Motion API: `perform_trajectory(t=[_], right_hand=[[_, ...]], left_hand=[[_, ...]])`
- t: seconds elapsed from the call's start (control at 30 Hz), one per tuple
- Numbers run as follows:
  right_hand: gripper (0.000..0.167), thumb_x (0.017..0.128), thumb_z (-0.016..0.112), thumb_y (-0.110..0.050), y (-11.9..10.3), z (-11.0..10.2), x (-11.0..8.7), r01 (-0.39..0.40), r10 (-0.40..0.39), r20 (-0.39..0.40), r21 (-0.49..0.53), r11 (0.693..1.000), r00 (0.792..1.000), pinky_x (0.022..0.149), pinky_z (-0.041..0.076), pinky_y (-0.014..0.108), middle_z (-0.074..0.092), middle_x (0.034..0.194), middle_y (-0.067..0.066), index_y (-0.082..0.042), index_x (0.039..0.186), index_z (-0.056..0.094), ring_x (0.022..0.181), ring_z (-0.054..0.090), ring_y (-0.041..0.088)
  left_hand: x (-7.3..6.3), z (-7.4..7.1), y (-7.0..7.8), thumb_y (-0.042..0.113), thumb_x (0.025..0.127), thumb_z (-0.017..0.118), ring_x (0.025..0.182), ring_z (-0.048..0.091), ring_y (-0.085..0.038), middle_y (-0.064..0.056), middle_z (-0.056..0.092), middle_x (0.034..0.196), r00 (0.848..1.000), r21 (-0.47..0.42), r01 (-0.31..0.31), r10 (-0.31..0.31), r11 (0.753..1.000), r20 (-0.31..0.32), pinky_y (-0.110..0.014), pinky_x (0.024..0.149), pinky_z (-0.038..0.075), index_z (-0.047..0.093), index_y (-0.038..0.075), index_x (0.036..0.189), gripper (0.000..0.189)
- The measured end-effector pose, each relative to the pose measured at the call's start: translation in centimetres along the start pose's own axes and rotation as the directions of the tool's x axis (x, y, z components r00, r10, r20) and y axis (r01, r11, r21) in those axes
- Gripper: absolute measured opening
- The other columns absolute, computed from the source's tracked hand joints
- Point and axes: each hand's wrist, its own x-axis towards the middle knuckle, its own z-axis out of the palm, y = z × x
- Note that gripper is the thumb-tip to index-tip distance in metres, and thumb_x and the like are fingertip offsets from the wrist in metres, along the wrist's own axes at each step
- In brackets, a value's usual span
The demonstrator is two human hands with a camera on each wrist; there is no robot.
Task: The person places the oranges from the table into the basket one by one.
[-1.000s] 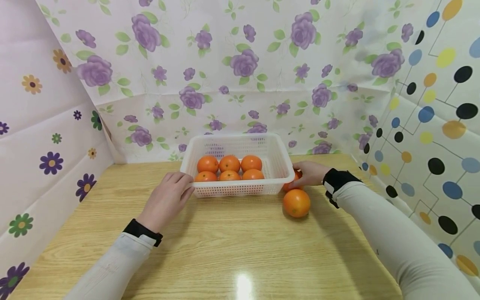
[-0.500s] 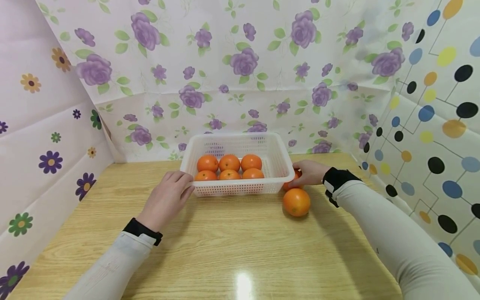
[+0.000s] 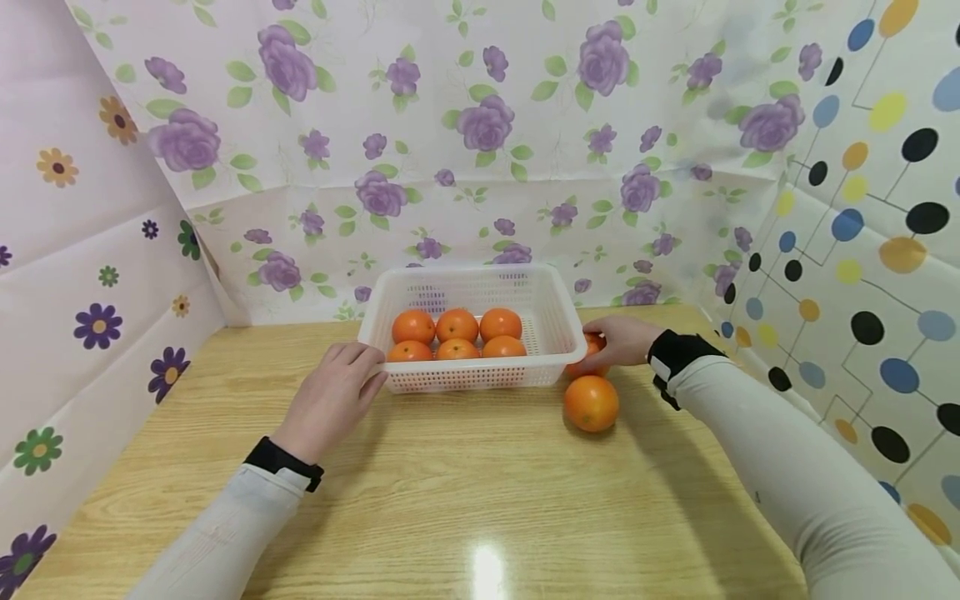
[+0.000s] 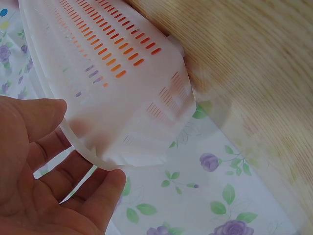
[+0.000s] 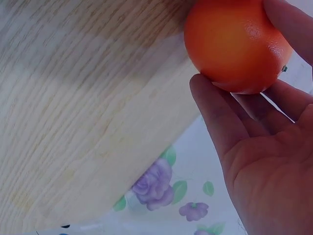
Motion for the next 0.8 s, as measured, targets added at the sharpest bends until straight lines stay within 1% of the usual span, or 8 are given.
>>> perform_trajectory(t=[0.17, 0.23, 0.3, 0.43, 0.5, 0.57, 0.67, 0.8], right_hand=[[0.053, 0.097, 0.087, -0.035, -0.3, -0.9, -0.5, 0.009, -0.009, -0.016, -0.008, 1.0, 1.0, 0.088, 0.053, 0.038, 0.073, 0.113, 0.004, -0.002, 0.136, 0.072, 0.097, 0.062, 0.022], [0.054, 0.098, 0.087, -0.034, -0.5, -1.3, -0.8, -0.002, 0.001, -0.02, -0.023, 1.0, 1.0, 0.088, 0.055, 0.04, 0.073, 0.115, 0.006, -0.001, 0.138, 0.071, 0.097, 0.063, 0.023], [0.059, 0.098, 0.087, -0.036, -0.3, -1.6, -1.0, -0.022, 0.02, -0.027, -0.047, 0.999, 0.999, 0.089, 0.056, 0.043, 0.073, 0.118, 0.008, 0.001, 0.141, 0.069, 0.099, 0.064, 0.025], [0.074, 0.098, 0.087, -0.036, -0.1, -2.3, -1.3, -0.057, 0.054, -0.044, -0.084, 0.995, 0.998, 0.097, 0.058, 0.052, 0.072, 0.129, 0.02, 0.01, 0.149, 0.059, 0.107, 0.067, 0.032], [0.076, 0.097, 0.087, -0.034, 0.0, -2.8, -1.4, -0.061, 0.055, -0.059, -0.098, 0.993, 0.997, 0.099, 0.057, 0.056, 0.07, 0.133, 0.025, 0.013, 0.149, 0.057, 0.109, 0.066, 0.035], [0.076, 0.096, 0.088, -0.032, 0.0, -3.4, -1.5, -0.058, 0.048, -0.086, -0.128, 0.99, 0.995, 0.099, 0.057, 0.057, 0.069, 0.133, 0.027, 0.015, 0.148, 0.057, 0.107, 0.066, 0.036], [0.073, 0.095, 0.089, -0.03, -0.1, -4.2, -1.5, -0.049, 0.031, -0.12, -0.153, 0.987, 0.992, 0.096, 0.057, 0.055, 0.07, 0.129, 0.026, 0.015, 0.145, 0.059, 0.103, 0.064, 0.036], [0.071, 0.097, 0.087, -0.029, -0.3, -4.9, -1.4, -0.053, 0.032, -0.132, -0.166, 0.985, 0.991, 0.093, 0.056, 0.053, 0.072, 0.126, 0.024, 0.015, 0.146, 0.059, 0.101, 0.063, 0.033]], left_hand=[[0.0, 0.0, 0.0, 0.02, 0.107, 0.077, 0.126, 0.062, -0.036, -0.015, 0.07, 0.129, 1.0, 0.0, 0.004, -0.004, 1.0, 0.003, -0.05, 0.106, 0.059, 0.072, 0.004, 0.133, 0.031], [0.0, 0.1, -0.1, 0.02, 0.107, 0.077, 0.125, 0.062, -0.036, -0.015, 0.07, 0.129, 1.0, 0.0, 0.004, -0.004, 1.0, 0.003, -0.05, 0.106, 0.059, 0.072, 0.004, 0.133, 0.031], [0.0, 0.1, -0.1, 0.02, 0.107, 0.078, 0.125, 0.062, -0.036, -0.015, 0.07, 0.129, 1.0, 0.001, 0.002, -0.002, 1.0, 0.002, -0.05, 0.105, 0.059, 0.072, 0.004, 0.134, 0.032], [0.0, 0.0, -0.1, 0.02, 0.106, 0.078, 0.124, 0.062, -0.036, -0.015, 0.07, 0.129, 1.0, 0.002, -0.001, 0.001, 1.0, 0.002, -0.05, 0.105, 0.059, 0.071, 0.004, 0.134, 0.032], [0.0, 0.0, 0.0, 0.019, 0.106, 0.078, 0.125, 0.062, -0.037, -0.015, 0.07, 0.129, 1.0, 0.002, 0.001, -0.001, 1.0, 0.005, -0.05, 0.105, 0.059, 0.071, 0.003, 0.134, 0.033], [0.0, 0.0, 0.0, 0.019, 0.107, 0.078, 0.125, 0.062, -0.037, -0.015, 0.07, 0.129, 1.0, 0.001, 0.002, -0.002, 1.0, 0.008, -0.05, 0.105, 0.059, 0.071, 0.003, 0.135, 0.033], [0.0, 0.0, 0.0, 0.019, 0.107, 0.078, 0.125, 0.062, -0.037, -0.015, 0.07, 0.13, 1.0, 0.002, 0.003, -0.003, 1.0, 0.007, -0.05, 0.106, 0.059, 0.071, 0.003, 0.135, 0.033], [0.0, -0.1, 0.1, 0.02, 0.107, 0.077, 0.126, 0.062, -0.037, -0.015, 0.07, 0.13, 1.0, 0.004, 0.002, -0.002, 1.0, 0.009, -0.05, 0.106, 0.059, 0.071, 0.003, 0.136, 0.034]])
